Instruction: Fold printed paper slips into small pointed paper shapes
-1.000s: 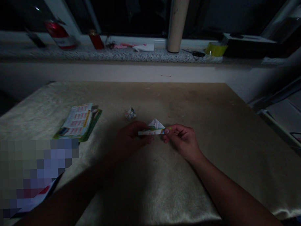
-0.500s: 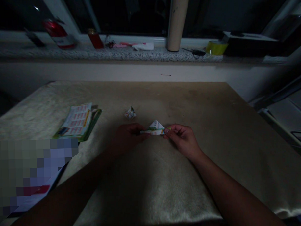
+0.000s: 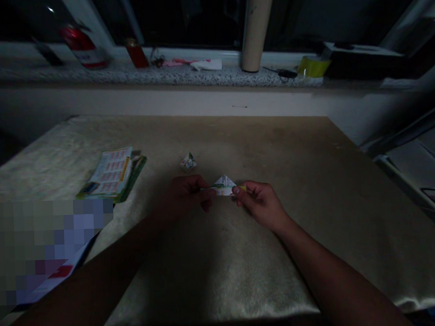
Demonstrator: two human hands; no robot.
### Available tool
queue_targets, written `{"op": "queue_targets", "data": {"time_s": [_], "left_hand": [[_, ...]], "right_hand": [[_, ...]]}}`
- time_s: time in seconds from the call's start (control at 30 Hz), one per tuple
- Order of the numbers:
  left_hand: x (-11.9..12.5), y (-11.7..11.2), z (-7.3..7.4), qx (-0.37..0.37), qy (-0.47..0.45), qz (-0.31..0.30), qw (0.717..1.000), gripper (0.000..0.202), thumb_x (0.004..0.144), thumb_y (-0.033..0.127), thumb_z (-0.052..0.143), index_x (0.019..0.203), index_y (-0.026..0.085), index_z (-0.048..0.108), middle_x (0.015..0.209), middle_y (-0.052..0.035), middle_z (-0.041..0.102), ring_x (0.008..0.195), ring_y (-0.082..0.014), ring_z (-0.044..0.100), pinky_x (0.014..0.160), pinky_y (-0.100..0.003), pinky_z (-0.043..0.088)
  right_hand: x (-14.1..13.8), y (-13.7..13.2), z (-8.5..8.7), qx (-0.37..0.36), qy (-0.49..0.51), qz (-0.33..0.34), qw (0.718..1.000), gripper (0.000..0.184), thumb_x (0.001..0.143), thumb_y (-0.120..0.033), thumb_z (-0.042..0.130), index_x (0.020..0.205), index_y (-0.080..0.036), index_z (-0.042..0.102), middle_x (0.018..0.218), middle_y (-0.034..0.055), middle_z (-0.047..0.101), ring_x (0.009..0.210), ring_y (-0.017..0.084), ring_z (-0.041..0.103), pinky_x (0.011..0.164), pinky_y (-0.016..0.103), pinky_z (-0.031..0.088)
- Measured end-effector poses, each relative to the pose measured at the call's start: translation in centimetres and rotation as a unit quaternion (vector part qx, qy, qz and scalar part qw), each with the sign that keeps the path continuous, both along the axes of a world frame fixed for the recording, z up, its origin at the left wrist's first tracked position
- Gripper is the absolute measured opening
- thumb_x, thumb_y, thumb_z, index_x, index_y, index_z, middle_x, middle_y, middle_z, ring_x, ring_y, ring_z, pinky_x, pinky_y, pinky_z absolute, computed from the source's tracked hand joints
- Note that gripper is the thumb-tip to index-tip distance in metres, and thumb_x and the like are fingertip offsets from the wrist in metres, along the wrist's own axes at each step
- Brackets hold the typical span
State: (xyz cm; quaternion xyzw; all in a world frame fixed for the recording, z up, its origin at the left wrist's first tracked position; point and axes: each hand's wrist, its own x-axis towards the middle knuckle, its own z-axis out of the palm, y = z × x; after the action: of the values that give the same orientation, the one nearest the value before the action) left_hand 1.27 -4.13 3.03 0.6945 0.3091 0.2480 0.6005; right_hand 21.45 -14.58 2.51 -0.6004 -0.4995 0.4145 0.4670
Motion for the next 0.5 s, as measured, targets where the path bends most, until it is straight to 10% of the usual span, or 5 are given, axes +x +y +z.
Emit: {"op": "queue_targets", "data": {"time_s": [0.27,0.5], "left_hand": [[-0.17,0.70,-0.37,0.131,0.116,0.020,0.984,0.025,0.080,0.041,0.071,0.077,0.016,0.072,0.067,0.0010,0.065,0.061,-0.0123,0.056,0.056,-0.023,0.039],[-0.25,0.44,-0.53,0.341,0.251,-0.067,0.903,0.018,0.087,0.032,0.064,0.078,0.017,0.070,0.081,-0.0035,0.066,0.077,-0.0176,0.060,0.070,-0.028,0.042]], "right_hand": [[0.54,0.32,-0.56,0.011,-0.110,0.031,0.993,0.042,0.094,-0.051,0.055,0.069,-0.018,0.060,0.059,-0.0026,0.050,0.053,0.011,0.040,0.051,0.026,0.032],[0.89,0.52,-0.98,0.080,-0.409,0.091,0.905,0.024,0.095,-0.034,0.057,0.076,-0.021,0.067,0.081,0.0041,0.069,0.084,0.021,0.060,0.086,0.039,0.040]]}}
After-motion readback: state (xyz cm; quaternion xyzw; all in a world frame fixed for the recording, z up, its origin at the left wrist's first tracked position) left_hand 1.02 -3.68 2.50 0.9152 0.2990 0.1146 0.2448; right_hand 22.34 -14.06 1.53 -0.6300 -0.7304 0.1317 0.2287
